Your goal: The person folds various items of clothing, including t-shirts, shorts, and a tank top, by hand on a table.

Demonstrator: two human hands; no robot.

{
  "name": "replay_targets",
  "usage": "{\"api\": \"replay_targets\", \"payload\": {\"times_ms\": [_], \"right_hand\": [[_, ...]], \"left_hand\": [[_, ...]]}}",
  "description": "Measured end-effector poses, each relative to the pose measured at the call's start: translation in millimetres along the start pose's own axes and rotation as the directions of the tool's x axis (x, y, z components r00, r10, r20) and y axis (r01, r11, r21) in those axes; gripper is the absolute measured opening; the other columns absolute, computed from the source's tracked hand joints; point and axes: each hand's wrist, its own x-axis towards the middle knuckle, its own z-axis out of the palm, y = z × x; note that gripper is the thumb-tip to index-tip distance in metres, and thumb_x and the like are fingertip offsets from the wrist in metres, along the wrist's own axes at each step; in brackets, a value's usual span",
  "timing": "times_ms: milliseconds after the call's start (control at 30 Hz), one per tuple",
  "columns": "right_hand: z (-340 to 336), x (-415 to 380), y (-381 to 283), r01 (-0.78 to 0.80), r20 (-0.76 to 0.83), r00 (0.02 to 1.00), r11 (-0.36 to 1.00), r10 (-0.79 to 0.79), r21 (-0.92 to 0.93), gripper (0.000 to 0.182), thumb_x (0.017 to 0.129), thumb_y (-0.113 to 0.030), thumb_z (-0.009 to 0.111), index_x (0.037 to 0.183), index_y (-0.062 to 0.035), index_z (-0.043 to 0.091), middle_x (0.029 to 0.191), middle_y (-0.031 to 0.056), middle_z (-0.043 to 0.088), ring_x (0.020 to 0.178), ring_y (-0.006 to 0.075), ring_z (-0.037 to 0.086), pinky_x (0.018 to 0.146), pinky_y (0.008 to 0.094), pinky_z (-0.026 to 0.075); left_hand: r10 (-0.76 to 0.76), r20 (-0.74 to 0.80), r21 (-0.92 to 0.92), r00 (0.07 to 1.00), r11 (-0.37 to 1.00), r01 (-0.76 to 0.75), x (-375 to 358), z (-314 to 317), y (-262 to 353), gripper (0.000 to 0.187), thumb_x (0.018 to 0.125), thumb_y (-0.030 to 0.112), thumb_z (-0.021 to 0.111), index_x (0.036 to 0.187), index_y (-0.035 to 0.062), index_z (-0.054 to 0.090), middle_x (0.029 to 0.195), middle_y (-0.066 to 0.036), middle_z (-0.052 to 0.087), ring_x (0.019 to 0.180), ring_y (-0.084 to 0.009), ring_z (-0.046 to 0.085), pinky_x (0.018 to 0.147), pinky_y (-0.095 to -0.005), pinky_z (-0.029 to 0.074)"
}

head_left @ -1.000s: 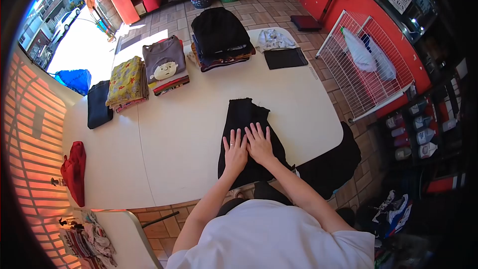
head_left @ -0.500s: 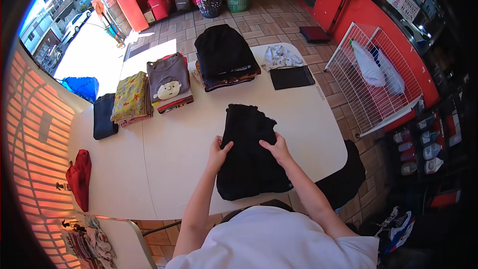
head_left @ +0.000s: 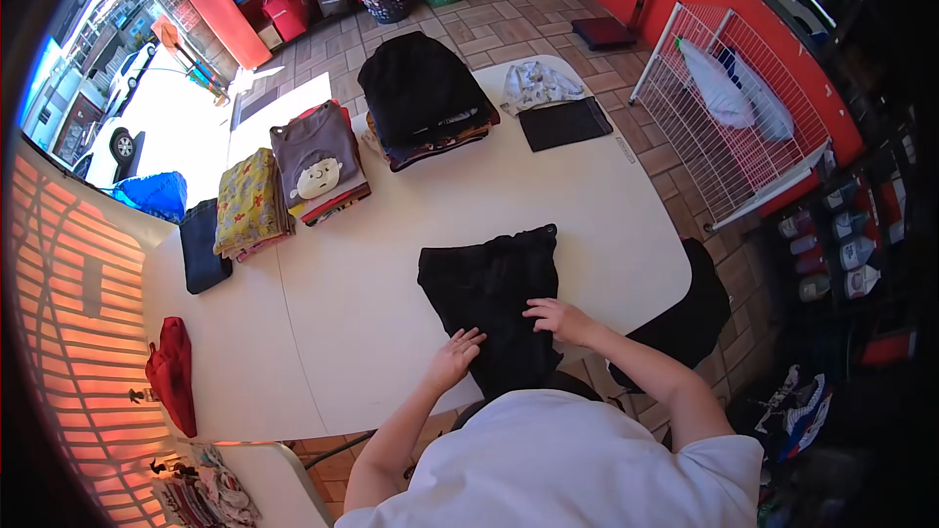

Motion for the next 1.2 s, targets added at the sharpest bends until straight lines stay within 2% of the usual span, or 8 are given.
{"api": "replay_targets", "payload": {"times_ms": [133, 267, 433, 700, 767, 967, 1033, 1200], "right_hand": [[17.2, 8.6, 28.9, -0.599, 0.135, 0.716, 0.503, 0.685, 0.623, 0.015, 0.072, -0.010, 0.063, 0.081, 0.0018, 0.060, 0.071, 0.0127, 0.062, 0.068, 0.0287, 0.059, 0.065, 0.0318, 0.047], [23.0, 31.6, 15.8, -0.806, -0.017, 0.469, 0.436, 0.883, 0.401, 0.028, 0.073, -0.019, 0.064, 0.094, -0.0013, 0.059, 0.090, 0.0141, 0.061, 0.082, 0.0270, 0.059, 0.073, 0.0333, 0.046], [-11.1, 96.4, -53.4, -0.215, -0.331, 0.937, 0.932, 0.111, -0.294, 0.045, 0.079, -0.027, 0.056, 0.121, -0.0202, 0.045, 0.133, 0.0127, 0.033, 0.124, 0.0303, 0.029, 0.099, 0.0546, 0.017], [14.0, 123.6, 53.8, -0.778, -0.015, 0.621, 0.614, 0.784, -0.134, 0.039, 0.082, -0.039, 0.050, 0.113, -0.0141, 0.051, 0.119, 0.0159, 0.044, 0.102, 0.0321, 0.048, 0.081, 0.0482, 0.040], [17.9, 110.9, 56.1, -0.845, -0.122, 0.534, 0.529, 0.837, -0.075, 0.035, 0.081, -0.037, 0.051, 0.104, -0.0100, 0.051, 0.107, 0.0153, 0.050, 0.089, 0.0319, 0.052, 0.072, 0.0454, 0.043], [65.8, 43.4, 28.4, -0.776, -0.209, 0.497, 0.539, 0.842, 0.328, 0.024, 0.080, -0.024, 0.056, 0.078, -0.0024, 0.046, 0.059, 0.0133, 0.055, 0.056, 0.0276, 0.058, 0.055, 0.0362, 0.047], [31.1, 56.5, -16.3, -0.806, 0.407, 0.346, 0.045, 0.845, 0.590, 0.022, 0.080, -0.021, 0.056, 0.072, -0.0031, 0.047, 0.057, 0.0110, 0.054, 0.051, 0.0201, 0.058, 0.052, 0.0315, 0.046], [-22.7, 117.4, -46.1, -0.663, -0.093, 0.680, 0.664, 0.727, 0.346, 0.016, 0.077, -0.018, 0.058, 0.076, -0.0031, 0.053, 0.066, 0.0115, 0.058, 0.061, 0.0229, 0.060, 0.058, 0.0317, 0.048]], "left_hand": [[-0.720, -0.212, -0.585, 0.661, 0.635, 0.504, 13.3, 17.9, -16.1, 0.020, 0.074, 0.014, 0.058, 0.085, 0.0012, 0.047, 0.072, -0.020, 0.058, 0.071, -0.0390, 0.055, 0.061, -0.0434, 0.042], [-0.907, -0.052, -0.336, 0.418, 0.410, 0.848, 43.5, 12.5, -35.7, 0.028, 0.078, 0.028, 0.056, 0.077, -0.0001, 0.050, 0.071, -0.021, 0.057, 0.073, -0.0388, 0.055, 0.060, -0.0420, 0.042], [-0.886, -0.103, -0.298, 0.452, 0.461, 0.836, 45.5, 23.3, -41.7, 0.043, 0.077, 0.042, 0.055, 0.073, -0.0007, 0.054, 0.071, -0.021, 0.057, 0.072, -0.0367, 0.056, 0.060, -0.0427, 0.043], [-0.956, -0.084, -0.301, 0.281, 0.293, 0.908, 63.1, -11.5, -6.1, 0.046, 0.077, 0.040, 0.057, 0.108, 0.0072, 0.052, 0.096, -0.018, 0.058, 0.090, -0.0335, 0.055, 0.075, -0.0409, 0.044], [-0.612, -0.622, -0.052, 0.488, 0.654, 0.754, 70.7, -5.9, 23.9, 0.050, 0.077, 0.036, 0.060, 0.116, 0.0087, 0.046, 0.122, -0.020, 0.042, 0.111, -0.0379, 0.041, 0.084, -0.0479, 0.036], [-0.556, -0.089, -0.003, 0.827, 0.830, 0.558, 68.8, 5.8, 9.9, 0.043, 0.074, 0.022, 0.062, 0.115, 0.0264, 0.050, 0.141, -0.012, 0.017, 0.127, -0.0439, 0.008, 0.091, -0.0674, 0.016], [-0.372, -0.025, 0.020, 0.928, 0.928, 0.373, 66.6, -15.4, -38.1, 0.036, 0.074, 0.003, 0.053, 0.101, 0.0244, 0.059, 0.139, -0.005, 0.024, 0.128, -0.0435, 0.009, 0.091, -0.0699, 0.009], [-0.484, -0.291, 0.034, 0.825, 0.857, 0.515, 93.2, -35.9, -33.5, 0.026, 0.073, -0.002, 0.047, 0.092, 0.0113, 0.057, 0.133, -0.006, 0.036, 0.128, -0.0357, 0.019, 0.097, -0.0636, 0.006]]}}
